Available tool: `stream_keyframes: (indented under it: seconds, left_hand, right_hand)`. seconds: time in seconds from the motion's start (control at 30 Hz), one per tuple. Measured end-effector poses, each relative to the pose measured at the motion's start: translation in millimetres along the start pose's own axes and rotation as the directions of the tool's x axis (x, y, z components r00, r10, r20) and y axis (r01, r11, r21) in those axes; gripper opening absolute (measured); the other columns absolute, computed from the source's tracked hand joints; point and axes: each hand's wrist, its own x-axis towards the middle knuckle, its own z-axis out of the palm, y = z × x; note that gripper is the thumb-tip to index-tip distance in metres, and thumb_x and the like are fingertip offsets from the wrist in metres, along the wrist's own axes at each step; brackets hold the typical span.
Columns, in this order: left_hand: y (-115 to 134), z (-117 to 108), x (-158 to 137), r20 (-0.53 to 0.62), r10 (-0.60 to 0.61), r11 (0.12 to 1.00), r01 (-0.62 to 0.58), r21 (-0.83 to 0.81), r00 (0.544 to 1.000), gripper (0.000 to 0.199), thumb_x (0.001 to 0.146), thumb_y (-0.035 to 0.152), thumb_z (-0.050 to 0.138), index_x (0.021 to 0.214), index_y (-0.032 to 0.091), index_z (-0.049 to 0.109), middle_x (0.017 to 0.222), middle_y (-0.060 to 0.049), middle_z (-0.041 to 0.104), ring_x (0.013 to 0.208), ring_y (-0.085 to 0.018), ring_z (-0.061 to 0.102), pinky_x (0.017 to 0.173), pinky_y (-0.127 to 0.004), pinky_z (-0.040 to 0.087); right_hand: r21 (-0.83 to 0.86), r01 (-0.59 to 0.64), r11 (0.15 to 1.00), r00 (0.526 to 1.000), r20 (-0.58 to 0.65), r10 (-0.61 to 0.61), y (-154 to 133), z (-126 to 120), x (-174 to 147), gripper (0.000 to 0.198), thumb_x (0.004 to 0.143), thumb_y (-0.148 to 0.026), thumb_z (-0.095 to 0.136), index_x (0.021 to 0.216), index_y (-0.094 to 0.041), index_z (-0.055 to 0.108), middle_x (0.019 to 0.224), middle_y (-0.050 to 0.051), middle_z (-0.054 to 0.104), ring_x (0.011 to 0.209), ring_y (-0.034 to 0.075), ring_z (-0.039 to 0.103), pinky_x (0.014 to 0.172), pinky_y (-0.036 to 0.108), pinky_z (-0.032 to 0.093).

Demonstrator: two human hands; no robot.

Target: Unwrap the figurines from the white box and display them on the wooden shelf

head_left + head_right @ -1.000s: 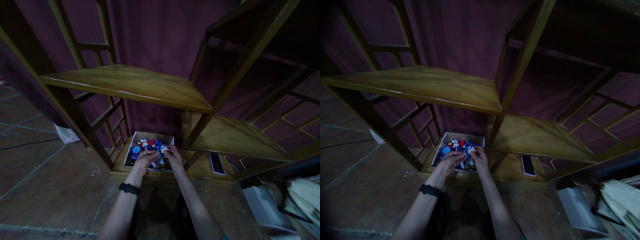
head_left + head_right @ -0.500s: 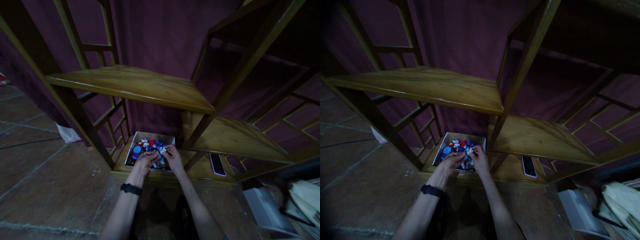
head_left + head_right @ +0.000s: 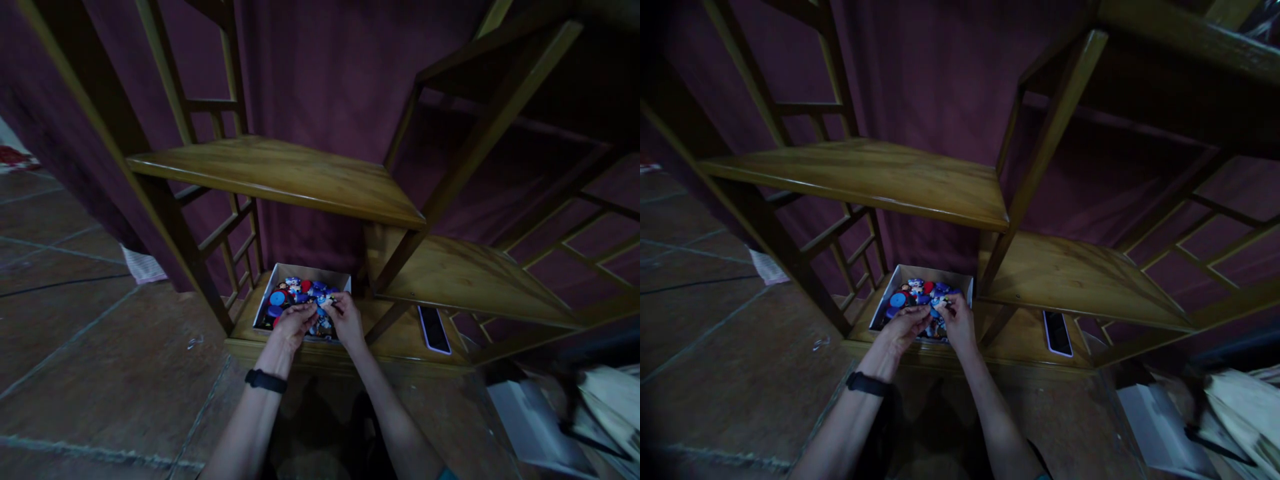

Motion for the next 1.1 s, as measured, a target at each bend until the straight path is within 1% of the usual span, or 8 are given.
stream_keyframes:
  seconds: [0.13, 0.2, 0.3, 0.57, 0.73, 0.9, 0.97, 1.1]
  left_hand:
    - [1, 0, -1, 0.053, -0.086, 0.996, 0.086, 0.001, 0.995, 0.009, 0.066, 0.006, 0.07, 0.064, 0.011, 0.062, 0.06, -0.004, 0.063, 0.056, -0.011, 0.06, 0.062, -0.024, 0.053]
    - [2, 0, -2, 0.093, -0.136, 0.991, 0.137, -0.005, 0.986, 0.007, 0.068, 0.011, 0.069, 0.069, 0.011, 0.062, 0.064, -0.006, 0.065, 0.058, -0.013, 0.062, 0.061, -0.025, 0.053]
    - [1, -4, -4, 0.107, -0.156, 0.987, 0.159, -0.019, 0.982, 0.005, 0.071, 0.011, 0.067, 0.073, 0.011, 0.062, 0.067, -0.007, 0.066, 0.06, -0.013, 0.063, 0.06, -0.024, 0.053]
    - [-3, -15, -14, 0.112, -0.155, 0.987, 0.158, -0.022, 0.982, 0.008, 0.072, 0.003, 0.062, 0.074, 0.01, 0.061, 0.065, -0.006, 0.067, 0.06, -0.013, 0.064, 0.061, -0.024, 0.053]
    - [-13, -18, -21, 0.118, -0.15, 0.987, 0.155, -0.036, 0.982, 0.009, 0.069, 0.002, 0.065, 0.073, 0.01, 0.063, 0.068, -0.005, 0.068, 0.059, -0.013, 0.064, 0.058, -0.022, 0.053]
    - [-20, -18, -26, 0.144, -0.149, 0.988, 0.155, -0.026, 0.978, 0.012, 0.066, 0.001, 0.067, 0.071, 0.01, 0.062, 0.065, -0.005, 0.067, 0.058, -0.012, 0.064, 0.057, -0.021, 0.053]
    - [-20, -17, -30, 0.174, -0.126, 0.992, 0.127, 0.004, 0.977, 0.014, 0.064, 0.002, 0.07, 0.072, 0.011, 0.062, 0.064, -0.004, 0.066, 0.057, -0.012, 0.063, 0.058, -0.023, 0.053]
    - [-21, -13, -45, 0.214, -0.053, 0.995, 0.035, 0.09, 0.975, 0.026, 0.06, 0.007, 0.074, 0.082, 0.014, 0.064, 0.07, -0.004, 0.068, 0.06, -0.013, 0.064, 0.063, -0.028, 0.053]
  right_hand:
    - [0.045, 0.013, 0.999, 1.0, -0.004, -0.013, -1, -3, -1, 0.027, 0.073, -0.034, 0.061, 0.096, -0.021, 0.055, 0.089, 0.002, 0.063, 0.08, 0.017, 0.06, 0.074, 0.03, 0.047]
    - [0.111, 0.004, 0.994, 0.999, 0.033, -0.008, -4, -6, -1, 0.027, 0.073, -0.035, 0.06, 0.096, -0.021, 0.056, 0.09, 0.002, 0.064, 0.083, 0.017, 0.06, 0.077, 0.03, 0.047]
    - [0.168, -0.015, 0.986, 0.997, 0.081, 0.001, -7, -9, -3, 0.027, 0.075, -0.037, 0.059, 0.096, -0.02, 0.059, 0.09, 0.002, 0.066, 0.085, 0.017, 0.061, 0.078, 0.029, 0.047]
    - [0.105, -0.023, 0.994, 0.997, 0.08, 0.015, -5, -6, -17, 0.028, 0.072, -0.037, 0.063, 0.096, -0.022, 0.064, 0.09, 0.002, 0.068, 0.082, 0.018, 0.063, 0.077, 0.031, 0.049]
    - [0.066, 0.004, 0.998, 0.999, 0.041, -0.007, -10, -8, -31, 0.028, 0.073, -0.037, 0.062, 0.096, -0.021, 0.064, 0.094, 0.003, 0.069, 0.086, 0.02, 0.063, 0.08, 0.032, 0.049]
    - [-0.022, 0.048, 0.999, 0.999, -0.016, -0.048, -17, -12, -47, 0.029, 0.076, -0.036, 0.059, 0.101, -0.022, 0.063, 0.1, 0.004, 0.067, 0.094, 0.02, 0.061, 0.085, 0.032, 0.046]
    - [0.002, 0.029, 1.0, 0.999, -0.021, -0.029, -18, -15, -52, 0.03, 0.076, -0.037, 0.059, 0.102, -0.022, 0.063, 0.101, 0.004, 0.067, 0.095, 0.02, 0.06, 0.087, 0.033, 0.045]
    - [0.173, -0.067, 0.983, 0.998, 0.004, 0.068, -22, -21, -63, 0.035, 0.071, -0.04, 0.063, 0.1, -0.022, 0.064, 0.097, 0.002, 0.068, 0.091, 0.02, 0.06, 0.086, 0.034, 0.045]
